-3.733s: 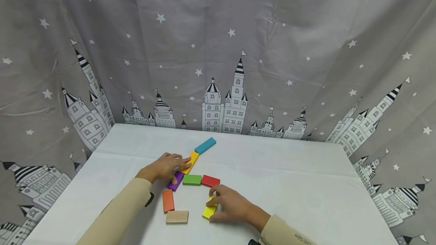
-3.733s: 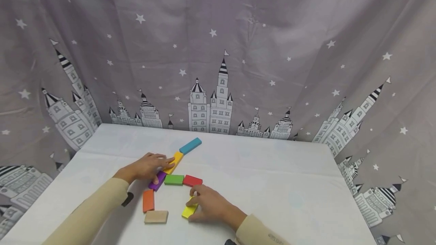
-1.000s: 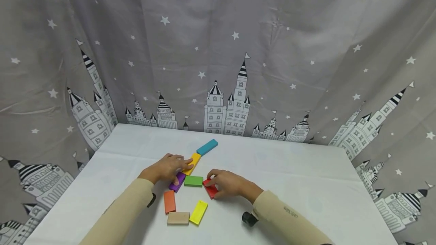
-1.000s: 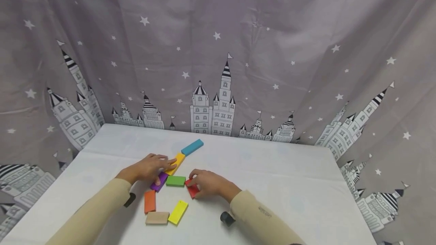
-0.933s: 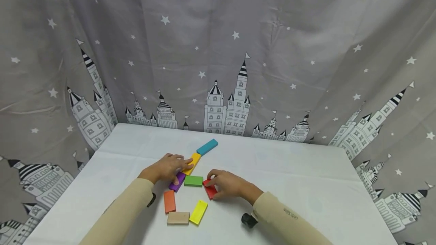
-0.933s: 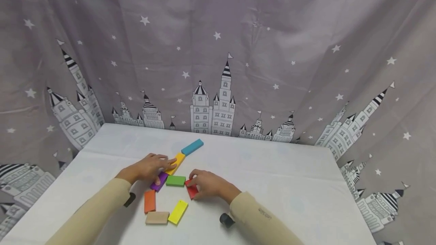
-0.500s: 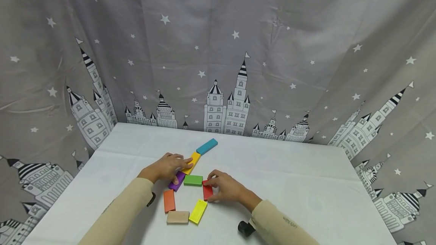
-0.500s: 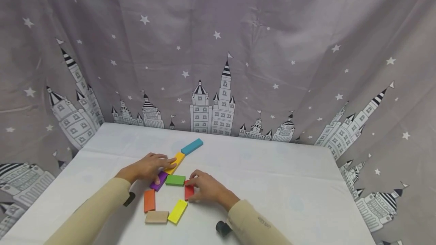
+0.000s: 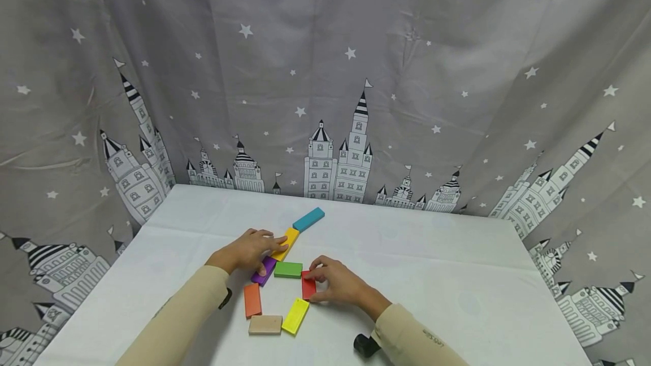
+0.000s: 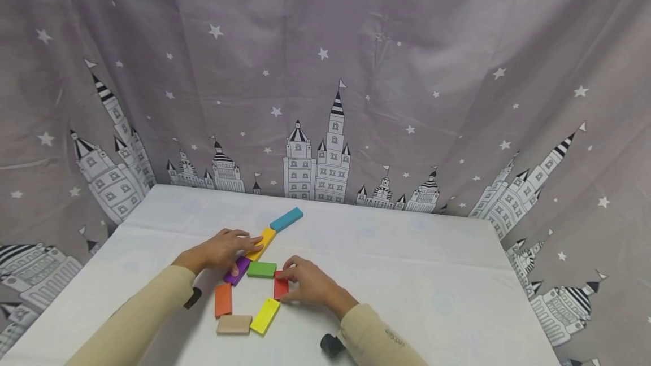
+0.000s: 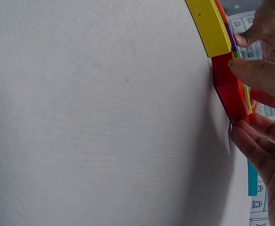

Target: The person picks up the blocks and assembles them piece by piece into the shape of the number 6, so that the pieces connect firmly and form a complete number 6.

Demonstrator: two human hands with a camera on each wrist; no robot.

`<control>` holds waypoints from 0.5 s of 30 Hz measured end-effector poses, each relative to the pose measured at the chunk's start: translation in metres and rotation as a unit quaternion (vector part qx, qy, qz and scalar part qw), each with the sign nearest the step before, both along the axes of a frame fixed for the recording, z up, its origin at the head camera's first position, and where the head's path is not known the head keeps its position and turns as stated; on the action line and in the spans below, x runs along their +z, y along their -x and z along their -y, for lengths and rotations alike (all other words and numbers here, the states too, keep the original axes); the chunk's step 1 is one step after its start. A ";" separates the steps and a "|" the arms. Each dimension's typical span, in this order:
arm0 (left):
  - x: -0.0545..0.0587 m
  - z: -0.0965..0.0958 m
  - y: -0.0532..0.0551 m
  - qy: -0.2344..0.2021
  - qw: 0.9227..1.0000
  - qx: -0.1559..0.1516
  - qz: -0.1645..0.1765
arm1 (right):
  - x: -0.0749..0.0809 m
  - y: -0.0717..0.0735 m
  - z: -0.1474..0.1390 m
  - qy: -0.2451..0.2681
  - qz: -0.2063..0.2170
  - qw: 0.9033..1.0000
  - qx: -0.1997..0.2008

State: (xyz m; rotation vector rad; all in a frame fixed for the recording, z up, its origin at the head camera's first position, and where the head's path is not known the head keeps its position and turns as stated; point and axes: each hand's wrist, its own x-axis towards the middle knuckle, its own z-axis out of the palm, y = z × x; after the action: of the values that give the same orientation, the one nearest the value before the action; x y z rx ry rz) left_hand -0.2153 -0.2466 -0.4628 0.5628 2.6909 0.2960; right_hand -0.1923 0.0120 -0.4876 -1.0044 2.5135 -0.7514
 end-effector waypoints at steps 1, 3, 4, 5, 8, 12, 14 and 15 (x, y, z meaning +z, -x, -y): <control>0.000 0.000 0.000 0.000 1.000 0.002 0.000 | 0.000 0.000 0.000 -0.001 -0.002 1.000 0.001; 0.000 0.000 0.000 0.000 1.000 0.006 0.002 | -0.001 0.001 -0.001 -0.001 -0.006 1.000 0.005; -0.001 0.000 0.001 0.000 1.000 0.009 0.002 | -0.001 0.001 -0.001 0.000 -0.007 1.000 0.005; -0.001 0.000 0.001 0.000 1.000 0.009 0.003 | -0.002 0.001 -0.001 0.002 -0.009 1.000 0.005; 0.000 0.000 0.000 0.002 1.000 0.013 0.004 | -0.003 0.001 -0.005 0.016 -0.005 1.000 -0.005; -0.001 0.001 0.001 0.008 1.000 0.005 0.000 | -0.006 0.002 -0.014 0.043 0.003 0.998 -0.035; -0.001 0.002 0.001 0.005 1.000 0.004 0.002 | -0.007 0.002 -0.021 0.051 0.002 0.997 -0.051; -0.001 0.002 0.001 0.001 1.000 0.004 0.005 | -0.009 0.002 -0.025 0.053 -0.002 0.997 -0.055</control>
State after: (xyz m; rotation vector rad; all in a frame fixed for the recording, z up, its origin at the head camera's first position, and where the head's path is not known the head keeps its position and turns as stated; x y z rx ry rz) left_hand -0.2166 -0.2484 -0.4641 0.5496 2.6850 0.2983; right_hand -0.1948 0.0375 -0.4964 -0.9071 2.5743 -0.9231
